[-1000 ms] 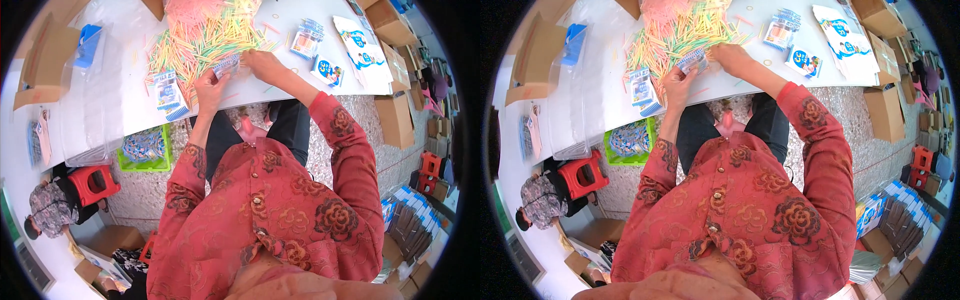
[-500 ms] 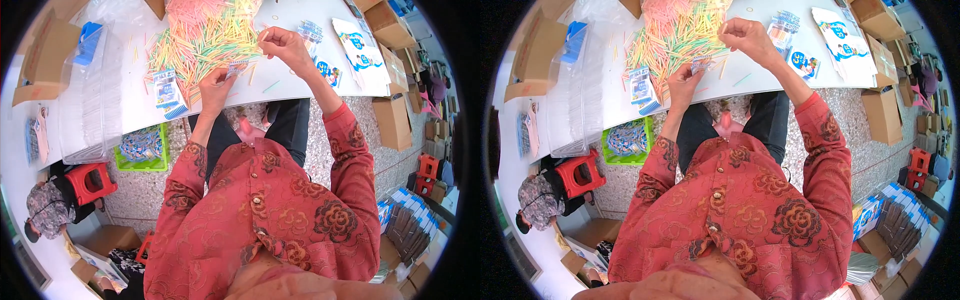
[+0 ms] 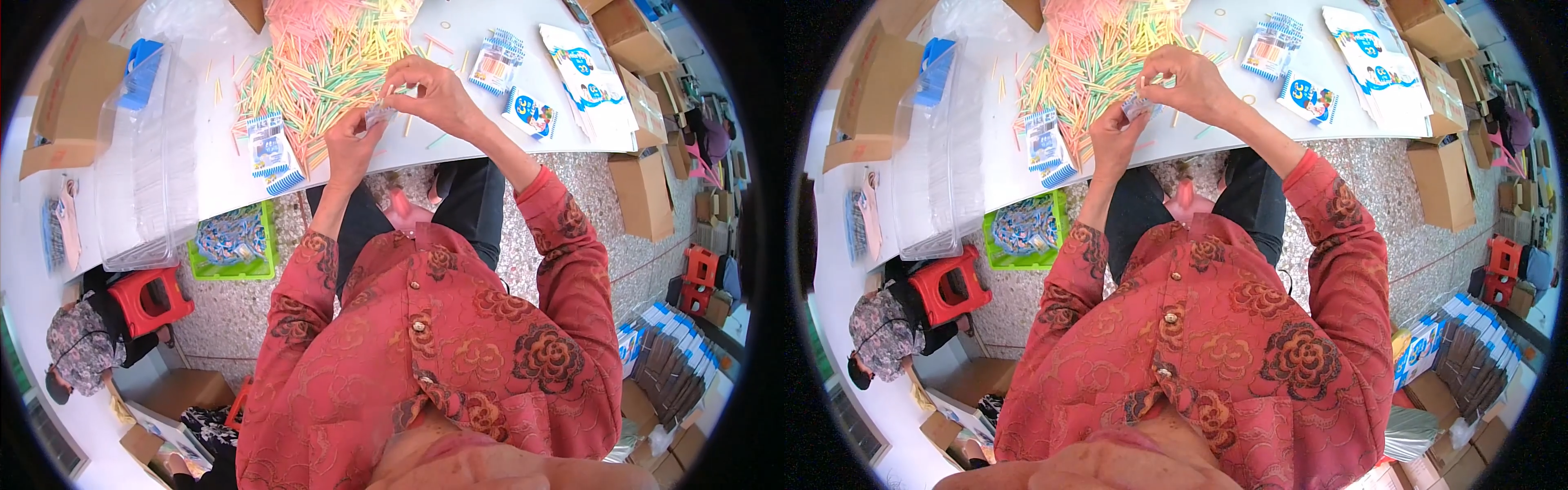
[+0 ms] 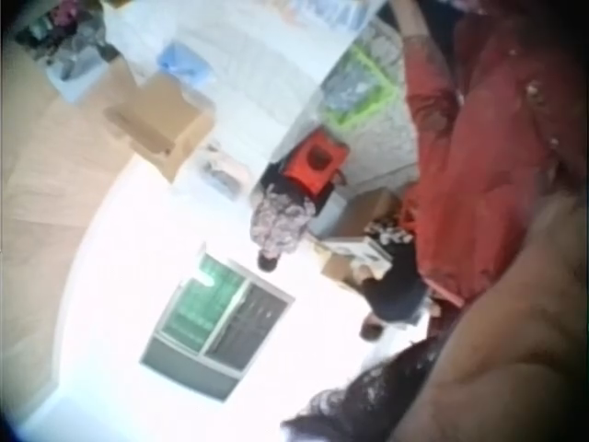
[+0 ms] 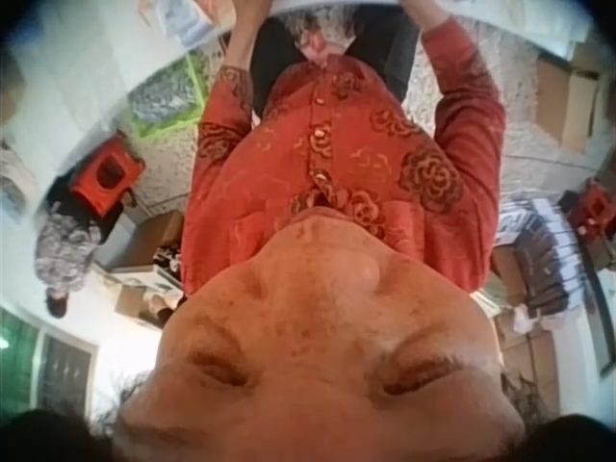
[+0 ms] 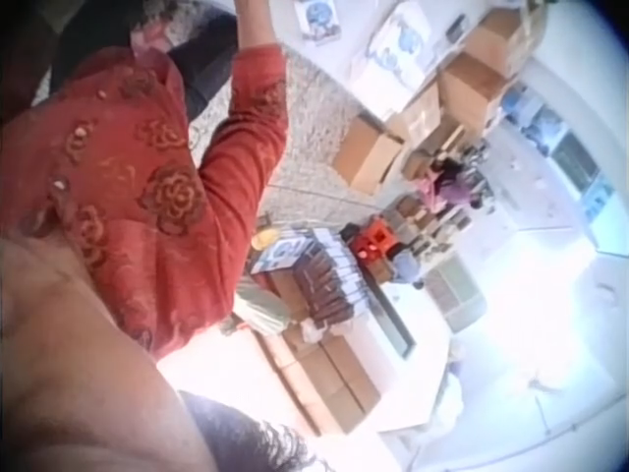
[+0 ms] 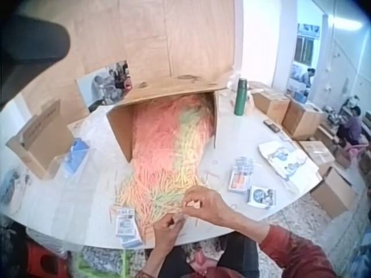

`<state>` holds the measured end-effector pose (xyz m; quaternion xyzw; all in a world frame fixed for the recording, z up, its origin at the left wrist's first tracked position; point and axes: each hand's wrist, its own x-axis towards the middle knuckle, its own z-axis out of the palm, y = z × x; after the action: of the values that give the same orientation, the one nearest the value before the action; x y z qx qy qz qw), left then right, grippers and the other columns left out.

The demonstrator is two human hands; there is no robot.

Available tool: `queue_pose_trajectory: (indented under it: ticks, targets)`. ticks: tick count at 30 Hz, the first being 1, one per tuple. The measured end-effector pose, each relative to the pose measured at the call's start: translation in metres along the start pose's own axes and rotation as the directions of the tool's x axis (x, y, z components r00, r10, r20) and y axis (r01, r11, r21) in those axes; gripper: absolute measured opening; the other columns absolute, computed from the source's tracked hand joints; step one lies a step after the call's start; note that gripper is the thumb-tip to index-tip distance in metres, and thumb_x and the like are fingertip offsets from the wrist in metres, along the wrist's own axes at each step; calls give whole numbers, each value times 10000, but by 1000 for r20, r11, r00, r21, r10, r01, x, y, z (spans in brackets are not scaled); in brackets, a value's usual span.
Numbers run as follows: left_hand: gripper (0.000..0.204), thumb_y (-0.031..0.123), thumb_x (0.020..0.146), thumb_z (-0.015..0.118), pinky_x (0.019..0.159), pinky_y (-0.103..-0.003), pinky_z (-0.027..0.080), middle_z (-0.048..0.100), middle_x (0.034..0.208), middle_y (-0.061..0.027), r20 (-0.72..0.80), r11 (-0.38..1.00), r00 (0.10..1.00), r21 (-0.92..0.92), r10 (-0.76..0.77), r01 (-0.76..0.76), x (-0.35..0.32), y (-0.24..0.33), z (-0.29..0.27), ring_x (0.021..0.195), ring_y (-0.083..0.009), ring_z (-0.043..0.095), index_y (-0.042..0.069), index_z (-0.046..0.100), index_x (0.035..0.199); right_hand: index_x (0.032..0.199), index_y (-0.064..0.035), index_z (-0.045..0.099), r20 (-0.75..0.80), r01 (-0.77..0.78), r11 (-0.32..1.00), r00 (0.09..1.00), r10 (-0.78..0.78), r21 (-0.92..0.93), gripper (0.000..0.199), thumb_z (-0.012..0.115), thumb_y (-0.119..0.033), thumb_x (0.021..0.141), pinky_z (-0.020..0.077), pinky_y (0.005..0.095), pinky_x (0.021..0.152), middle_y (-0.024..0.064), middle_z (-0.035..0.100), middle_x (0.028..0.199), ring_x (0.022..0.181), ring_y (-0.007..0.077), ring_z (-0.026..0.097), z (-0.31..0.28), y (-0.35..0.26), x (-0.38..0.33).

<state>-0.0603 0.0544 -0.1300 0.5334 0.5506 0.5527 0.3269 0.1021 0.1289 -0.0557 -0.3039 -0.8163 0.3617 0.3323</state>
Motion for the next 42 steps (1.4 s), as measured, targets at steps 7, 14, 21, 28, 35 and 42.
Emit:
queue_pose_trajectory:
  ticks: [7,14,21,28,35,42]
  targets:
    - [163,46,765,693,619,-218,464,640,760,-19,17,989,999,-141,-48,49,2,-3,-3,666,-55,566,-5,646,913,1168,-98,590,45,173,983,984,-170,-61,279,542,-119,893,476,307,824,67,591,1165,959,162,584,4,-1,4]
    - [162,40,808,667,616,-197,454,641,794,11,154,913,977,-358,-149,196,3,17,-7,694,-39,560,-4,645,962,1196,-70,555,97,-131,961,989,110,243,304,543,-124,897,477,236,722,42,629,1017,799,82,572,11,-1,0]
    - [187,108,842,655,623,-203,463,655,825,-10,158,884,973,-411,-169,221,4,22,-11,708,-45,566,-12,651,985,1098,-50,599,138,-226,955,970,202,190,258,623,-140,857,454,222,629,7,613,821,707,47,533,6,20,-6]
    - [153,123,842,662,600,-193,437,645,775,6,43,963,984,-202,-174,179,4,12,-21,670,-25,534,-10,670,919,1060,-64,611,179,-167,979,973,145,115,278,674,-126,796,471,244,644,19,620,842,724,91,575,-11,29,-22]
    - [145,121,843,662,602,-193,430,648,774,9,-41,967,986,-204,-164,152,1,5,-31,663,-21,529,-7,667,911,922,-47,544,363,230,767,932,4,-599,202,626,-57,738,482,404,664,100,545,856,818,293,599,-19,33,-67]
    - [149,126,842,665,596,-193,424,641,774,17,-38,963,986,-225,-162,149,-8,15,-27,659,-18,521,-1,665,920,914,-7,529,331,296,742,938,-106,-601,144,540,-31,773,512,383,653,120,550,873,786,285,623,2,53,-26]
